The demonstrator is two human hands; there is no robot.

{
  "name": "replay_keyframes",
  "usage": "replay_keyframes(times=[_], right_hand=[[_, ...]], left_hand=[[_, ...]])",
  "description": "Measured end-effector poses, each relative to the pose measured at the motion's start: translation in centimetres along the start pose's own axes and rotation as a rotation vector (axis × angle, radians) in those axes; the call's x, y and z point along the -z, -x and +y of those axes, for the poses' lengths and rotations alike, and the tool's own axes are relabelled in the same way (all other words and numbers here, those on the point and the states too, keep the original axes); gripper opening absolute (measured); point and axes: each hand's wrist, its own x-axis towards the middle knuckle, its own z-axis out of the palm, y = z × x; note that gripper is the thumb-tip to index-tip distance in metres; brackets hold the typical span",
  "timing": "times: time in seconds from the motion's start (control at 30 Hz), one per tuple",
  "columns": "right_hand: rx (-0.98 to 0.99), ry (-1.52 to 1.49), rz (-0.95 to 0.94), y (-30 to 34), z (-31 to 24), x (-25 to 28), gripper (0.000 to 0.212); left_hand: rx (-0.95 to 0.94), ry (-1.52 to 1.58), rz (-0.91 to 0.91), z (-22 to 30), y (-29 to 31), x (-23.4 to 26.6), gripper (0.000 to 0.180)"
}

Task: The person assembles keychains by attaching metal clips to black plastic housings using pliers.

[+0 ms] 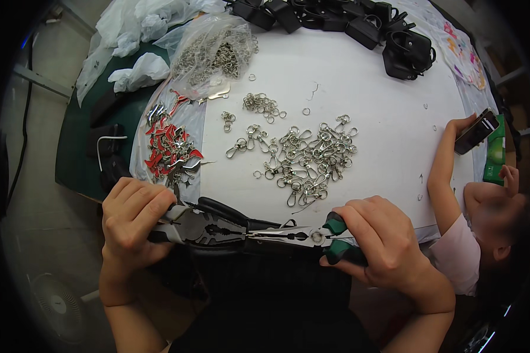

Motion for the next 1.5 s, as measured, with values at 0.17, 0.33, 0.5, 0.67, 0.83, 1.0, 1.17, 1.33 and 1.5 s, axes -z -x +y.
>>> replay_keyframes(times=[0.17, 0.33, 0.5, 0.67, 0.83, 1.0, 1.17, 1.33, 1.5], right_hand=[[-0.033, -0.007, -0.023, 0.0, 0.0, 0.0, 0.06], [-0.057, -0.038, -0.028, 0.0, 0.0, 0.1, 0.06], [-0.084, -0.1, -0.056, 0.1, 0.0, 0.2, 0.059], [-0.093, -0.105, -0.064, 0.2, -0.1, 0.3, 0.059], [-0.107, -0.07, -0.074, 0.3, 0.1, 0.4, 0.062], [-0.283, -0.25, -0.17, 0.7, 1.5, 1.1, 0.069], [-0.613, -0.082, 0.175, 3.6, 6.0, 0.0, 0.045], [-0.581, -0.218, 0.18, 4.4, 5.9, 0.0, 0.044], [-0.472, -0.146, 0.189, 2.9, 5.1, -0.5, 0.043]], left_hand=[[-0.037, -0.081, 0.052, -0.1, -0.1, -0.2, 0.054], [-0.043, -0.142, 0.069, 0.5, -0.3, 0.3, 0.045], [-0.043, -0.171, 0.074, 0.7, 0.0, 0.2, 0.047], [-0.031, -0.154, 0.052, 0.8, -0.1, 0.3, 0.05], [-0.002, -0.136, 0.042, 1.1, -0.5, 0.4, 0.05], [0.166, 0.051, -0.084, 1.2, -0.2, 0.2, 0.045], [0.273, 0.239, -0.177, 0.9, -0.1, 0.5, 0.04], [0.34, 0.387, -0.254, 0.8, -0.1, 1.1, 0.039], [0.334, 0.424, -0.254, 0.7, 0.1, 1.1, 0.038]])
